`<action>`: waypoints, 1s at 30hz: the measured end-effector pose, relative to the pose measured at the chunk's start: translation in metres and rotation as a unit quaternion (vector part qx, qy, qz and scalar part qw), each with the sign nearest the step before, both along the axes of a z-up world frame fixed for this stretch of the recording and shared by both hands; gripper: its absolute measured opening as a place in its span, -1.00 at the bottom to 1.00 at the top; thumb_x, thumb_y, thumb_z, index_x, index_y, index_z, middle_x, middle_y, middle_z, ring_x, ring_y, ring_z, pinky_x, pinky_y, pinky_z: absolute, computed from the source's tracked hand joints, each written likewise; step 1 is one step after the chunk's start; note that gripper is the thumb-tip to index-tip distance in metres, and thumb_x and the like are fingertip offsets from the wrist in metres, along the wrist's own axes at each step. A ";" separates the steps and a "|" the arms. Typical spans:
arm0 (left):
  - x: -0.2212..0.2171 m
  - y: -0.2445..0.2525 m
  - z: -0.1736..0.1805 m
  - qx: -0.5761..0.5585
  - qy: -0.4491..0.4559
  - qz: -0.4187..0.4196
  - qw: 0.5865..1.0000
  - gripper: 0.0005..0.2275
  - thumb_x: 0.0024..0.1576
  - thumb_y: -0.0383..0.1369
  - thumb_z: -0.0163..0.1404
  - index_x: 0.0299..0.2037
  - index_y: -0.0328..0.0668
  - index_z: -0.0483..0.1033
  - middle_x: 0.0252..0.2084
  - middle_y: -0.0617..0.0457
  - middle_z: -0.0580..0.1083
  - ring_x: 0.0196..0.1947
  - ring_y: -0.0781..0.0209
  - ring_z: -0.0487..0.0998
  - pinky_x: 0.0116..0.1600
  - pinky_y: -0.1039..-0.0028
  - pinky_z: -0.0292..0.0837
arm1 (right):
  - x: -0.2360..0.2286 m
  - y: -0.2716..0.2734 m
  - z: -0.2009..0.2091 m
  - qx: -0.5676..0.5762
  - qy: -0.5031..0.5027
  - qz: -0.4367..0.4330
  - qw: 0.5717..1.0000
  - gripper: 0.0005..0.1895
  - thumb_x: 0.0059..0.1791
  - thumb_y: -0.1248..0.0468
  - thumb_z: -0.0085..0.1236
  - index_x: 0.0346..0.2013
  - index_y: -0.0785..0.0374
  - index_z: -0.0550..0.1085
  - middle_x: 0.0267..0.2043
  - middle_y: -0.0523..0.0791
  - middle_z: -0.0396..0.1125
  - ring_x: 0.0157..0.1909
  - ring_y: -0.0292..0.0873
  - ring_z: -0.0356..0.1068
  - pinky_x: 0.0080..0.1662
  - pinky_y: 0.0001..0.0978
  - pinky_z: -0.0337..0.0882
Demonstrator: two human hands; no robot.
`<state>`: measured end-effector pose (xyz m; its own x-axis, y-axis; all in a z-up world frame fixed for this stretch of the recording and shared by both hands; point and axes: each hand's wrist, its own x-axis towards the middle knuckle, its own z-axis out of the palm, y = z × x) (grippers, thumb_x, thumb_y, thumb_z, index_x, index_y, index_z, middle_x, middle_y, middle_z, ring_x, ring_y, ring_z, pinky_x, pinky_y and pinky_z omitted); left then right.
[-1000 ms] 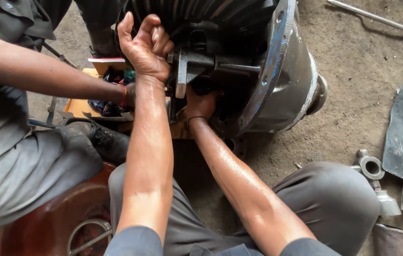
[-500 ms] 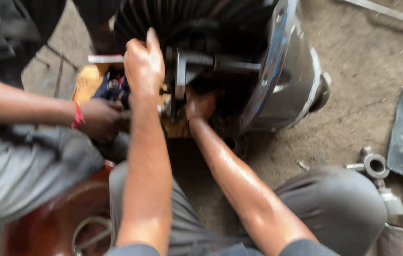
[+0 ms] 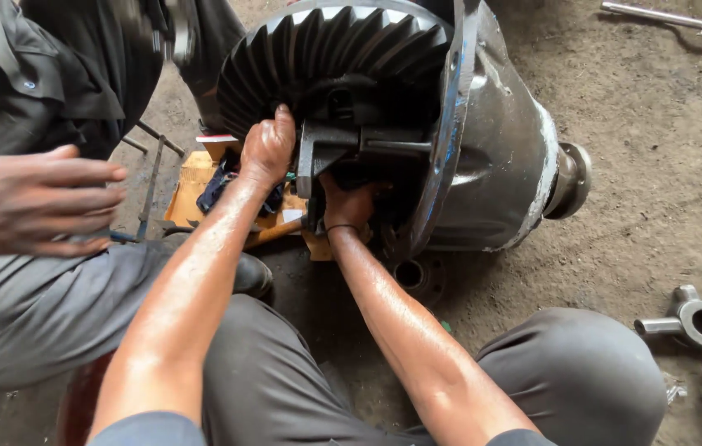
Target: The person uses a metal rod to apply force to a mechanical assembly while another person assists with a hammer. The person then cleans a gear with a cloth and installs it into the assembly, followed by inserting a smaller metal ring.
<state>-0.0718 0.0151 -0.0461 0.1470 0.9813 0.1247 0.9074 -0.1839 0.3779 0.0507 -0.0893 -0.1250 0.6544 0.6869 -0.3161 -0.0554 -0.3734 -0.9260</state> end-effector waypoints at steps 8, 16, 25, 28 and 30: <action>0.013 0.023 0.024 -0.283 -0.187 0.082 0.937 -0.60 0.34 -0.22 -0.28 -0.42 -0.30 0.49 -0.36 -0.30 0.42 -0.37 -0.35 0.44 -0.42 0.12 0.37 | 0.000 -0.004 0.006 -0.066 0.021 0.030 0.997 0.50 -0.28 -0.23 0.43 0.48 0.50 -0.35 0.07 0.25 0.40 0.07 0.19 0.48 0.12 -0.23 0.47; 0.013 -0.002 0.019 0.273 0.095 -0.151 0.945 -0.70 0.36 -0.39 -0.23 -0.44 -0.16 0.43 -0.48 -0.20 0.51 -0.50 -0.20 0.51 -0.37 0.08 0.44 | -0.003 -0.003 -0.001 0.018 -0.010 -0.008 1.000 0.51 -0.29 -0.22 0.45 0.47 0.52 -0.34 0.08 0.23 0.42 0.09 0.17 0.48 0.12 -0.23 0.46; 0.020 0.050 0.015 -0.093 0.221 -0.227 0.944 -0.93 0.10 -0.46 -0.10 -0.36 -0.24 0.45 -0.52 -0.12 0.48 -0.51 -0.08 0.54 -0.42 0.20 0.47 | 0.000 -0.007 0.004 -0.037 -0.003 -0.001 0.999 0.53 -0.30 -0.28 0.39 0.49 0.47 -0.36 0.10 0.21 0.39 0.09 0.17 0.48 0.08 -0.23 0.49; 0.012 0.044 -0.008 0.158 0.240 -0.247 0.925 -0.93 0.01 -0.49 -0.06 -0.33 -0.27 0.45 -0.53 -0.10 0.48 -0.51 -0.04 0.55 -0.44 0.24 0.48 | 0.002 0.000 -0.001 -0.051 -0.013 0.012 0.999 0.52 -0.30 -0.27 0.41 0.49 0.48 -0.35 0.10 0.21 0.38 0.10 0.17 0.48 0.10 -0.22 0.48; 0.009 0.025 -0.015 0.235 0.257 -0.190 0.918 -0.94 0.12 -0.50 -0.04 -0.27 -0.31 0.46 -0.51 -0.10 0.48 -0.51 -0.02 0.55 -0.41 0.24 0.50 | 0.003 -0.001 -0.009 -0.001 -0.023 0.004 1.000 0.51 -0.29 -0.25 0.41 0.47 0.52 -0.35 0.12 0.22 0.37 0.11 0.16 0.47 0.12 -0.23 0.46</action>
